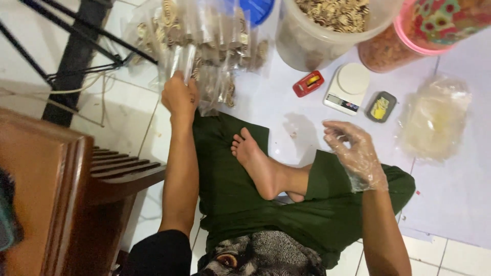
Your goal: Manually packaging spiral-patterned cookies from a large bin into individual plastic bags while sitting on the floor.
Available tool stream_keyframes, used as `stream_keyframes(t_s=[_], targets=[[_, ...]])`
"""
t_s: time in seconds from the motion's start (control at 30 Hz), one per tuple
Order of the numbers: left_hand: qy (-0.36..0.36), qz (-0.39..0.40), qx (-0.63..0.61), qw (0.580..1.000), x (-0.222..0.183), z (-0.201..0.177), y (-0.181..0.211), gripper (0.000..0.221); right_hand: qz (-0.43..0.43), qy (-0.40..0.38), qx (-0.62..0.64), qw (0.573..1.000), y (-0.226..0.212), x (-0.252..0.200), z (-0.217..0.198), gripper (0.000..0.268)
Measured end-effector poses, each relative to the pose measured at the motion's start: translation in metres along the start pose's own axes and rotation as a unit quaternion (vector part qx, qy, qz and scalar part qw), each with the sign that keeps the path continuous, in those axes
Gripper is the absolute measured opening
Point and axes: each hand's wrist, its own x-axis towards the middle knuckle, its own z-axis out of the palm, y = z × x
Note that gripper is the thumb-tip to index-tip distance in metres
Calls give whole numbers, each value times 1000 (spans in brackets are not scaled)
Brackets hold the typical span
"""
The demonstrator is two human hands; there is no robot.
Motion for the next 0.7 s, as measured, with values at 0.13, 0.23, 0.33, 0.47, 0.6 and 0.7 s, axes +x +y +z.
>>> stream_keyframes(t_s=[0.13, 0.23, 0.33, 0.47, 0.6, 0.7], targets=[[-45, 9, 42, 998, -12, -9, 9, 35, 29, 3, -5, 1000, 15, -7, -12, 32], [-57, 29, 61, 996, -22, -21, 18, 55, 71, 18, -9, 997, 17, -13, -27, 33], [0, 88, 74, 993, -41, -37, 29, 67, 75, 31, -5, 997, 25, -18, -40, 35], [47, 185, 41, 981, -67, -49, 52, 68, 36, 55, 154, 986, 55, -24, -35, 57], [-110, 269, -176, 940, -143, -73, 145, 40, -59, 71, 479, 873, 48, -11, -19, 98], [-426, 265, -173, 848, -204, -47, 182, 68, -98, 65, 562, 819, 53, 7, -15, 102]])
